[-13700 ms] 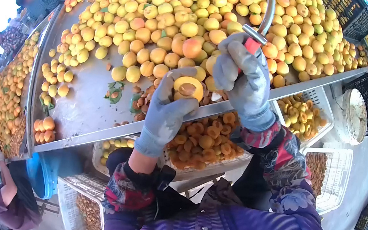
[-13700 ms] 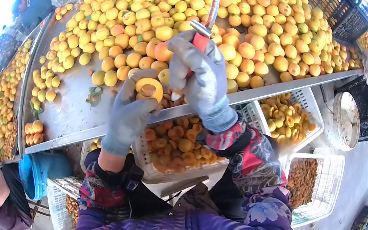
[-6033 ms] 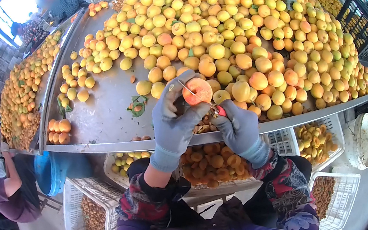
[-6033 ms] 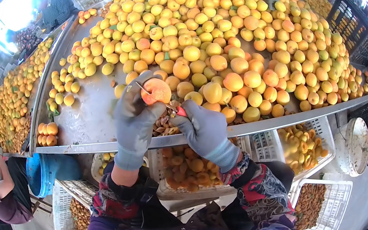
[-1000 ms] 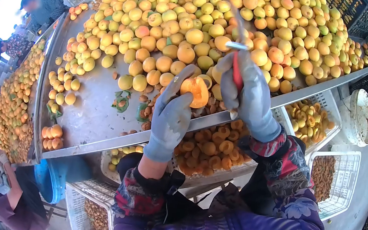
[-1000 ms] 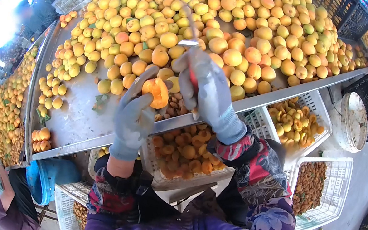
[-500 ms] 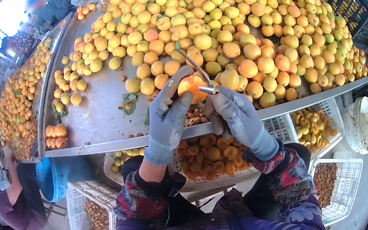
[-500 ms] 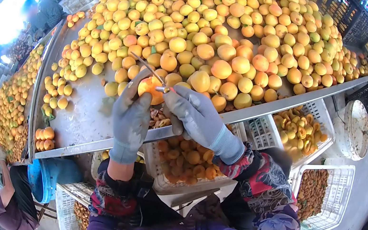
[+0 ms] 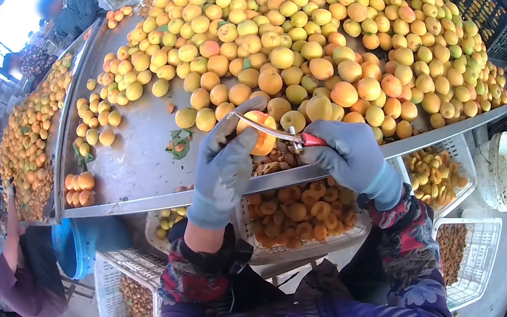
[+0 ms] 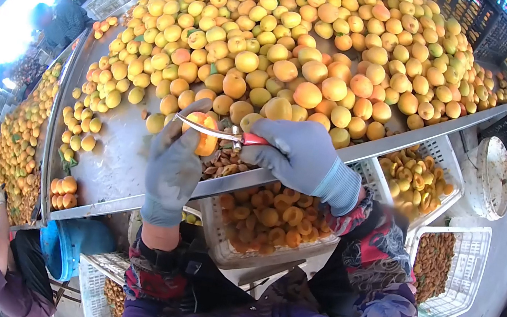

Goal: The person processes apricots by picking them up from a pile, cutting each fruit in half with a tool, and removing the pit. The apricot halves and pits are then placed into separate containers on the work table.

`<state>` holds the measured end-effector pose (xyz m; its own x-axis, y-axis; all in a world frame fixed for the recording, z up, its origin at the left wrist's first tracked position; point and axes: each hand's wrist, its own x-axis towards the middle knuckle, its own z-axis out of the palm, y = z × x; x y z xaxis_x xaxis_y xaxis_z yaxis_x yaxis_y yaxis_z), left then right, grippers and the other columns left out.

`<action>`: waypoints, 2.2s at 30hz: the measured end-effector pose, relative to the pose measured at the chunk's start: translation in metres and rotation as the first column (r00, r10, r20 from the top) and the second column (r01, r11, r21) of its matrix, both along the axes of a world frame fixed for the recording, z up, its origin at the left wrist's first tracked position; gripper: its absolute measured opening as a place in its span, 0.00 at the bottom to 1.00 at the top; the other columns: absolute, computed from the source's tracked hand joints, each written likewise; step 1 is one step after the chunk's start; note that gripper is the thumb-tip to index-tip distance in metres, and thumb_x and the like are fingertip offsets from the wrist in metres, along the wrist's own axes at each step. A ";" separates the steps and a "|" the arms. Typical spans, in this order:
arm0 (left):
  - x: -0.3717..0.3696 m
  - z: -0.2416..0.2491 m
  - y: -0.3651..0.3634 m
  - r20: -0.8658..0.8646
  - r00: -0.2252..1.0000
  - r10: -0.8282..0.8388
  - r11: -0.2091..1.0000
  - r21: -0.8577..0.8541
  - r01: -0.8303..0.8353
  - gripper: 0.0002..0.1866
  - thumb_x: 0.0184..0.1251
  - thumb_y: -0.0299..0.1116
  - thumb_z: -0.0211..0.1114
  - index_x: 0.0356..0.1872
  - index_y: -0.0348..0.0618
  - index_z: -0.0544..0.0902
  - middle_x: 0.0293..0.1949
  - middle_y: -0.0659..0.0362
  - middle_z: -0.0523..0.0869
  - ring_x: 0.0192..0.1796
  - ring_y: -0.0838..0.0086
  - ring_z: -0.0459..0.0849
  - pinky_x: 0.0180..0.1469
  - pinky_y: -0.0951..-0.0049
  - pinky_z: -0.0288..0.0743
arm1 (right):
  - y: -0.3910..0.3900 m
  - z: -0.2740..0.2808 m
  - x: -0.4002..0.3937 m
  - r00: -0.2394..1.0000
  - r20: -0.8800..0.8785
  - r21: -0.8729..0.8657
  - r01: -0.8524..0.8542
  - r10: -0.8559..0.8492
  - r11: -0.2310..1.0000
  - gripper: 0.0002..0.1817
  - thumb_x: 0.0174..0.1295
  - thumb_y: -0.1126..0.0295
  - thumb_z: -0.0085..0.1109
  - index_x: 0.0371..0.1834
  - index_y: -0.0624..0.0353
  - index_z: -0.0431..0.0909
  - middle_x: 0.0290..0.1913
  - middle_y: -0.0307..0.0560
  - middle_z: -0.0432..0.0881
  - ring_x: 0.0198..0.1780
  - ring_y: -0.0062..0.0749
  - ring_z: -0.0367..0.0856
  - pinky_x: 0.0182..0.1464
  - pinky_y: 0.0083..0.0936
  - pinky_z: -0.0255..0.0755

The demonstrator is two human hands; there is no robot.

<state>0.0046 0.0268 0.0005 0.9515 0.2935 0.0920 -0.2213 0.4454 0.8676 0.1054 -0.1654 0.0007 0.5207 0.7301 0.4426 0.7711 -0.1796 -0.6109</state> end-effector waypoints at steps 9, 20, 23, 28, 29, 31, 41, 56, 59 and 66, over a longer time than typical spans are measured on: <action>-0.006 0.000 0.005 -0.030 0.999 0.039 0.969 0.245 -0.030 0.18 0.66 0.28 0.63 0.54 0.32 0.76 0.45 0.59 0.82 0.46 0.78 0.79 0.52 0.78 0.72 | 0.001 -0.001 0.001 0.995 -0.003 0.018 -0.095 0.095 0.995 0.12 0.57 0.62 0.65 0.41 0.56 0.80 0.30 0.47 0.81 0.31 0.45 0.81 0.30 0.30 0.73; -0.019 0.008 0.008 -0.042 0.996 -0.076 0.997 -0.013 0.075 0.16 0.66 0.22 0.58 0.54 0.32 0.75 0.48 0.53 0.82 0.51 0.70 0.81 0.56 0.73 0.74 | 0.008 -0.010 0.001 0.999 0.047 0.081 -0.029 0.025 0.996 0.15 0.55 0.59 0.67 0.40 0.55 0.80 0.27 0.47 0.80 0.29 0.45 0.81 0.28 0.31 0.71; -0.023 0.009 0.009 -0.074 0.987 -0.143 0.944 -0.309 0.113 0.17 0.65 0.22 0.59 0.54 0.30 0.74 0.49 0.51 0.81 0.51 0.67 0.82 0.57 0.70 0.74 | 0.011 -0.013 0.001 0.999 0.051 0.100 -0.010 0.005 0.995 0.16 0.54 0.58 0.67 0.40 0.55 0.80 0.27 0.47 0.80 0.29 0.46 0.81 0.28 0.31 0.71; -0.026 0.003 0.016 -0.016 0.980 -0.200 0.945 -0.269 0.188 0.18 0.66 0.24 0.58 0.56 0.29 0.72 0.50 0.50 0.81 0.52 0.63 0.82 0.54 0.67 0.77 | 0.014 -0.018 0.002 1.000 0.029 0.090 0.009 -0.012 0.996 0.16 0.56 0.57 0.66 0.41 0.55 0.80 0.28 0.47 0.81 0.31 0.45 0.81 0.29 0.31 0.73; -0.027 0.002 0.017 0.011 0.973 -0.230 0.940 -0.255 0.225 0.19 0.67 0.25 0.57 0.57 0.29 0.71 0.50 0.50 0.81 0.52 0.63 0.82 0.53 0.66 0.78 | 0.013 -0.020 0.004 0.997 -0.068 0.043 0.051 -0.048 0.998 0.16 0.58 0.56 0.65 0.42 0.55 0.80 0.29 0.48 0.81 0.31 0.44 0.82 0.30 0.30 0.73; -0.028 0.003 0.020 0.043 0.975 -0.216 0.950 -0.220 0.220 0.19 0.67 0.25 0.57 0.58 0.30 0.71 0.50 0.49 0.81 0.52 0.63 0.82 0.51 0.66 0.78 | 0.014 -0.025 0.004 0.983 -0.163 -0.003 0.091 -0.090 0.996 0.17 0.59 0.56 0.64 0.43 0.55 0.80 0.30 0.49 0.82 0.32 0.44 0.83 0.31 0.29 0.74; -0.018 0.005 0.009 0.045 0.989 -0.138 0.958 -0.247 0.145 0.23 0.68 0.25 0.56 0.63 0.32 0.68 0.50 0.51 0.81 0.50 0.65 0.82 0.50 0.64 0.81 | 0.021 -0.019 -0.001 0.826 -0.557 0.014 0.112 -0.085 0.994 0.14 0.66 0.60 0.59 0.41 0.61 0.77 0.23 0.46 0.75 0.26 0.28 0.77 0.30 0.24 0.71; -0.046 0.024 -0.118 0.877 0.429 -0.215 0.930 0.050 0.365 0.40 0.64 0.34 0.68 0.67 0.19 0.56 0.50 0.25 0.77 0.39 0.57 0.87 0.40 0.78 0.82 | 0.008 -0.018 0.004 0.846 -0.513 0.024 0.183 -0.145 0.983 0.17 0.65 0.55 0.59 0.39 0.60 0.78 0.20 0.47 0.75 0.23 0.32 0.75 0.27 0.27 0.67; -0.063 0.063 -0.109 0.718 0.504 -0.480 0.449 -0.293 0.844 0.29 0.65 0.33 0.66 0.55 0.13 0.70 0.50 0.26 0.76 0.49 0.52 0.84 0.46 0.65 0.81 | 0.004 -0.010 0.005 0.815 -0.556 0.081 0.250 -0.164 0.965 0.16 0.65 0.56 0.60 0.36 0.60 0.77 0.17 0.40 0.72 0.20 0.22 0.70 0.25 0.22 0.65; -0.064 0.047 -0.098 0.738 0.459 -0.494 0.740 0.079 0.669 0.34 0.62 0.39 0.68 0.54 0.11 0.70 0.49 0.29 0.77 0.47 0.46 0.84 0.43 0.62 0.82 | -0.008 -0.006 0.019 0.640 -0.768 0.324 0.357 0.023 0.876 0.14 0.70 0.63 0.50 0.40 0.64 0.78 0.21 0.32 0.72 0.20 0.09 0.66 0.22 0.08 0.59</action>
<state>-0.0591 -0.0713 0.0478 0.5795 -0.2106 0.7873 -0.3113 0.8356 0.4527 0.1247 -0.1735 -0.0055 0.8952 0.4381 0.0815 0.0141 0.1548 -0.9878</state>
